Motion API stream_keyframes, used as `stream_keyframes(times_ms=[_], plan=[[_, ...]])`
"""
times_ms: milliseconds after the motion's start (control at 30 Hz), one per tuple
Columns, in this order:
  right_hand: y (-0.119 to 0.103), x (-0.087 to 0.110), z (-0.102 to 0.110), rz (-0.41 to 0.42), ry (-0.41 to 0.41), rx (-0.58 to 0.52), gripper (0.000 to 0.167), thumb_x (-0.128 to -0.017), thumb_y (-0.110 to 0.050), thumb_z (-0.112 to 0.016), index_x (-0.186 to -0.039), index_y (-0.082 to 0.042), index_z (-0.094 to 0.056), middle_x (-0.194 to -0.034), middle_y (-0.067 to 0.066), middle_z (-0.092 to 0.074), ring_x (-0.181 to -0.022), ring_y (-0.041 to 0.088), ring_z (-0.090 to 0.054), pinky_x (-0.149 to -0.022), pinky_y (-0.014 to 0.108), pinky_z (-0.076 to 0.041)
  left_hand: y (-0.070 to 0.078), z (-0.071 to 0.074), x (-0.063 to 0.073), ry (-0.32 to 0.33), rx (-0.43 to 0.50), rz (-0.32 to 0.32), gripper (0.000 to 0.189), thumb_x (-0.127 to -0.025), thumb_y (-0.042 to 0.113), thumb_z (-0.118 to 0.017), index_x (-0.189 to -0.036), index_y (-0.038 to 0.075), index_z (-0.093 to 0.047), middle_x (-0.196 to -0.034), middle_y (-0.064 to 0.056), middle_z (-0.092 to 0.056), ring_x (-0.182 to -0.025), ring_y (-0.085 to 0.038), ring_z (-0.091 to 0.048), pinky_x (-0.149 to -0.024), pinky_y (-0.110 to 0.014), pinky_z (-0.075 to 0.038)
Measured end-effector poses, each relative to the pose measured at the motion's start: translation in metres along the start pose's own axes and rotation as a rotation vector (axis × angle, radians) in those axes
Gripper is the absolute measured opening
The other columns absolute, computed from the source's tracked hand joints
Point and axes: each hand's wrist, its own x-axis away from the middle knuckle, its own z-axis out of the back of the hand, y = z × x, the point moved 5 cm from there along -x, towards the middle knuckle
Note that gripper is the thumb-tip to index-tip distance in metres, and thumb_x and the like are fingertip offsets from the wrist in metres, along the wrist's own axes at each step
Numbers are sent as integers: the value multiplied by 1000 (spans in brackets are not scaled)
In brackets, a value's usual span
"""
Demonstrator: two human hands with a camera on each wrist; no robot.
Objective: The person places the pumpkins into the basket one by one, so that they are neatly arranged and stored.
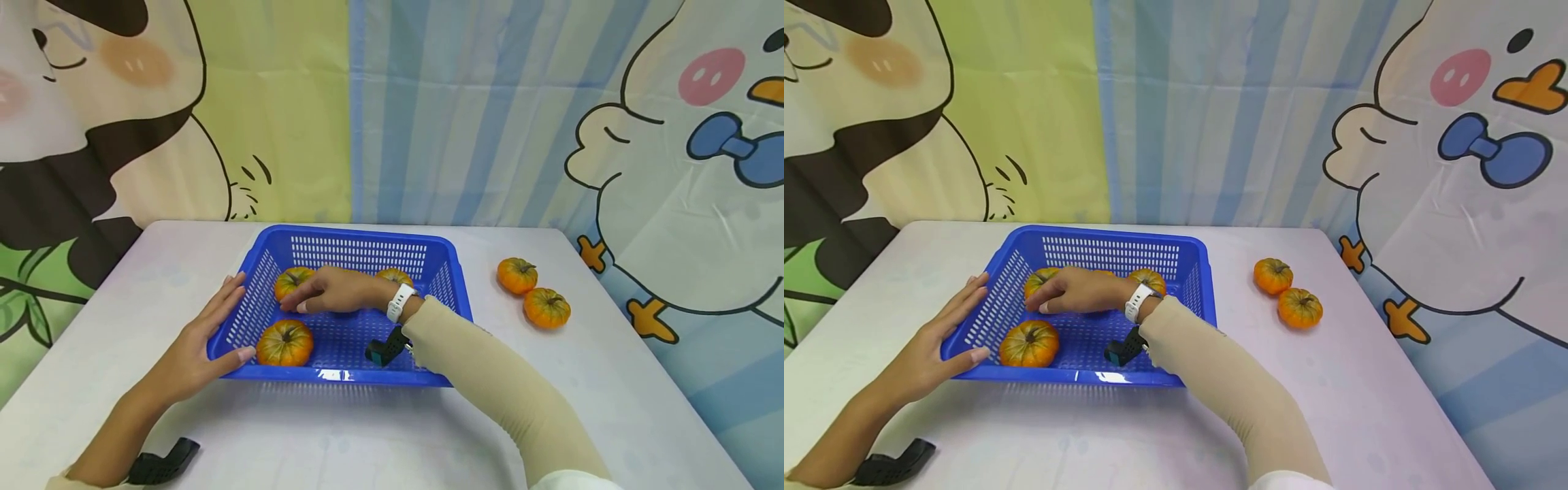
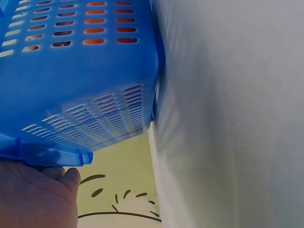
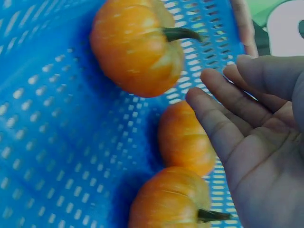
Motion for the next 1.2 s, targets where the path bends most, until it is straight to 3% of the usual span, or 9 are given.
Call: stream_keyframes(times_ms=[100,200,233,300,400,433,800,967,1200], plan=[[-1,1,4,22,-2,-16,31,-99,-6,-54,-128,-1,-63,-122,7,-66,-113,4,-58,-97,16,-41,0,1,0,5,-12,-8,89,-81,19,-73,-155,10,-25,-162,3,-13,-146,-9,-7,-111,-38,-28],[-3,4,7,2,-13,-30,31,-98,-7,-56,-128,-2,-64,-120,6,-67,-111,4,-58,-97,16,-41,0,2,1,9,-14,-7,89,-81,18,-73,-155,10,-25,-162,3,-13,-146,-8,-7,-106,-15,-23],[-3,5,8,-13,-12,-36,31,-98,-8,-56,-128,-3,-64,-120,4,-68,-111,3,-58,-98,16,-40,0,2,1,9,-12,-5,89,-81,18,-73,-155,10,-25,-162,3,-13,-146,-8,-7,-107,-17,-24],[-5,7,10,-40,-6,-54,32,-98,-11,-58,-129,-5,-64,-119,0,-68,-111,1,-57,-98,16,-40,0,2,2,5,-10,2,89,-81,19,-73,-155,10,-24,-162,3,-13,-146,-8,-6,-111,-38,-30],[-10,11,15,-40,2,-63,32,-99,-14,-57,-129,-7,-64,-120,-2,-68,-111,1,-57,-98,16,-40,-1,2,1,2,-3,10,89,-81,21,-72,-155,11,-24,-162,3,-12,-147,-9,-6,-99,-69,-29],[-13,13,17,-28,3,-62,33,-99,-15,-57,-130,-6,-63,-121,-1,-67,-111,1,-57,-98,17,-41,-1,2,0,-1,-2,11,90,-80,21,-72,-155,12,-24,-162,4,-12,-147,-9,-5,-96,-73,-29],[-33,51,41,84,99,-82,33,-100,-17,-55,-131,-7,-63,-126,1,-65,-115,12,-59,-98,24,-45,0,-1,-1,-1,21,-2,89,-80,20,-72,-155,9,-25,-162,3,-13,-147,-11,-5,-97,-74,-26],[-32,68,49,117,107,-107,35,-100,-13,-53,-133,-3,-59,-128,10,-63,-116,15,-60,-99,28,-45,1,-1,-1,1,15,7,89,-80,20,-72,-155,10,-25,-162,3,-13,-147,-10,-5,-97,-74,-27],[-26,86,56,140,141,-111,36,-100,-13,-55,-134,-2,-58,-129,9,-62,-118,13,-58,-101,30,-44,0,-2,-2,-2,29,9,89,-80,19,-72,-155,9,-24,-162,3,-12,-147,-10,-5,-98,-75,-23]])
